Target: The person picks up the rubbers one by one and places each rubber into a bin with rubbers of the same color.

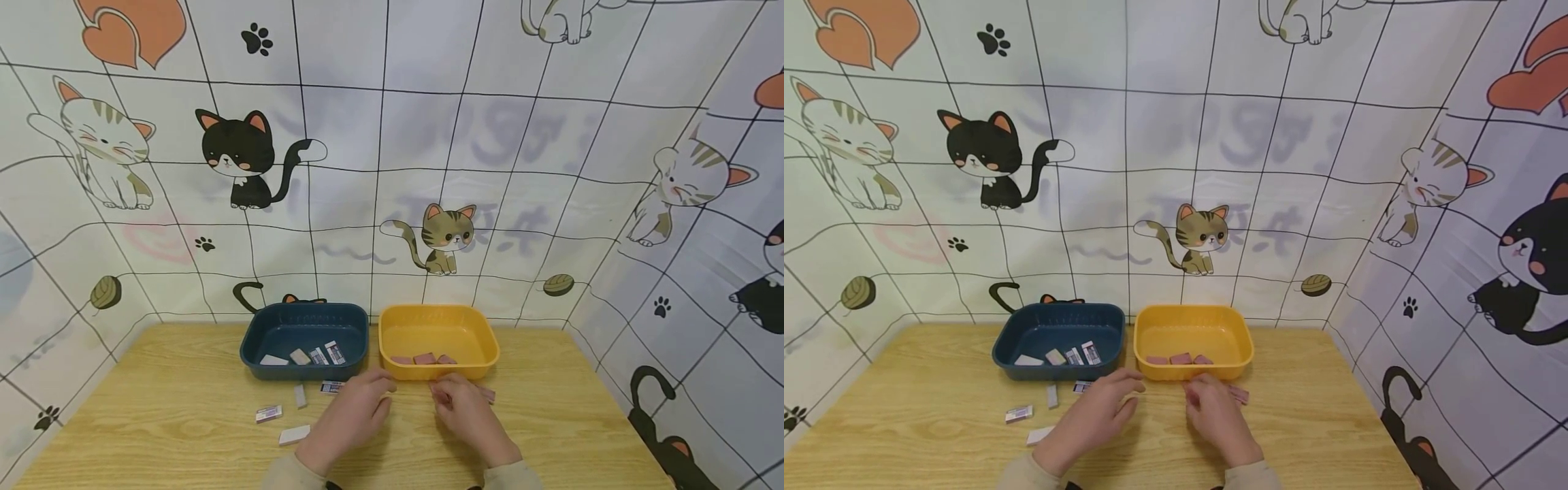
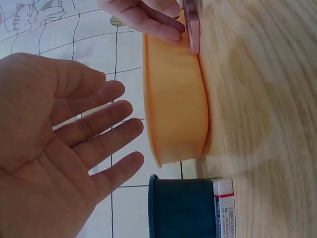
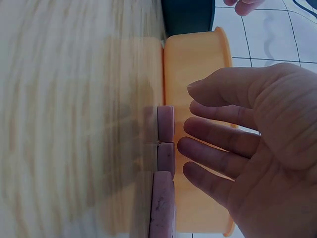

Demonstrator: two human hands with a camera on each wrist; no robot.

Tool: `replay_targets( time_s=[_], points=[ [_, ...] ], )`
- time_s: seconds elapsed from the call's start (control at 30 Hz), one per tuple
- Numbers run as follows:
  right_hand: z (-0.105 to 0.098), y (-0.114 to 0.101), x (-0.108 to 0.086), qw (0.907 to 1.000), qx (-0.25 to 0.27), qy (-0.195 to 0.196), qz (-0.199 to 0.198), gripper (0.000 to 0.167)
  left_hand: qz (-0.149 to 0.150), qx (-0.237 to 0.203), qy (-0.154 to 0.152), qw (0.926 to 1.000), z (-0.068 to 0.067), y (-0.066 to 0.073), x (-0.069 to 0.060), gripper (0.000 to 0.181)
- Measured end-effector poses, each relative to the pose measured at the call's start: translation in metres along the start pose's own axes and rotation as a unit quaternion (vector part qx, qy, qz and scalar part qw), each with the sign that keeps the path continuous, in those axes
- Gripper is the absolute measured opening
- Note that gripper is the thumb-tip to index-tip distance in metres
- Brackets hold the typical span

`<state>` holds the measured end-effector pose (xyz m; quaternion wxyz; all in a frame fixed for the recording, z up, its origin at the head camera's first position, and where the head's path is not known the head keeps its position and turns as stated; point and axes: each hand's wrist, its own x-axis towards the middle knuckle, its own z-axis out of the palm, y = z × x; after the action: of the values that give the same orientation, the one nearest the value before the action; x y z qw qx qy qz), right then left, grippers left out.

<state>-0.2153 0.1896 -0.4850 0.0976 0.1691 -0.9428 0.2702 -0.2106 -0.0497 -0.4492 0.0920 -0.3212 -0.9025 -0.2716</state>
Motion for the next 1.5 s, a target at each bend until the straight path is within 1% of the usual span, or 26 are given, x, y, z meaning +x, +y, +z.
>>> replay_targets(
  time_s=[0.1,0.23,0.37,0.5,0.7,0.8,0.97,1.03,1.1,1.17,1.23,1.37,1.5],
  points=[
    [0.001,0.001,-0.001,1.0000,-0.004,-0.004,-0.009,0.021,0.006,0.007,-0.006,0.9999,0.002,0.002,0.000,0.017],
    [0.002,0.002,-0.001,0.9998,-0.011,-0.002,-0.015,0.030,0.023,0.017,-0.004,0.9996,0.007,0.003,0.000,0.016],
    [0.002,0.001,-0.001,0.9997,-0.018,0.000,-0.016,0.033,0.035,0.032,-0.004,0.9989,0.012,0.005,-0.001,0.015],
    [0.002,0.000,-0.001,0.9996,-0.020,0.004,-0.020,0.032,0.040,0.037,-0.005,0.9985,0.015,0.007,-0.002,0.014],
    [0.005,0.003,-0.002,0.9995,-0.025,0.001,-0.017,0.022,0.053,0.051,-0.007,0.9973,0.018,0.012,-0.003,0.013],
    [0.006,0.004,-0.002,0.9993,-0.032,0.000,-0.018,0.021,0.058,0.055,-0.009,0.9968,0.020,0.013,-0.002,0.013],
    [0.004,0.004,-0.003,0.9991,-0.037,-0.007,-0.020,0.020,0.050,0.054,-0.019,0.9971,0.021,0.014,-0.002,0.013],
    [0.003,0.003,-0.003,0.9989,-0.041,-0.011,-0.019,0.021,0.044,0.051,-0.028,0.9973,0.020,0.015,-0.002,0.014],
    [0.002,0.003,-0.003,0.9988,-0.044,-0.015,-0.015,0.028,0.038,0.049,-0.038,0.9974,0.020,0.015,-0.002,0.014],
    [0.001,0.003,-0.002,0.9987,-0.046,-0.020,-0.011,0.039,0.030,0.046,-0.046,0.9974,0.021,0.015,-0.002,0.015],
    [0.001,0.003,-0.002,0.9987,-0.045,-0.023,-0.007,0.045,0.023,0.043,-0.052,0.9975,0.021,0.015,-0.002,0.015],
    [0.002,0.003,-0.001,0.9982,-0.054,-0.027,-0.006,0.049,0.017,0.040,-0.056,0.9975,0.022,0.014,-0.002,0.015],
    [0.002,0.002,-0.001,0.9970,-0.070,-0.034,0.000,0.053,0.017,0.040,-0.057,0.9975,0.022,0.013,-0.002,0.015]
  ],
)
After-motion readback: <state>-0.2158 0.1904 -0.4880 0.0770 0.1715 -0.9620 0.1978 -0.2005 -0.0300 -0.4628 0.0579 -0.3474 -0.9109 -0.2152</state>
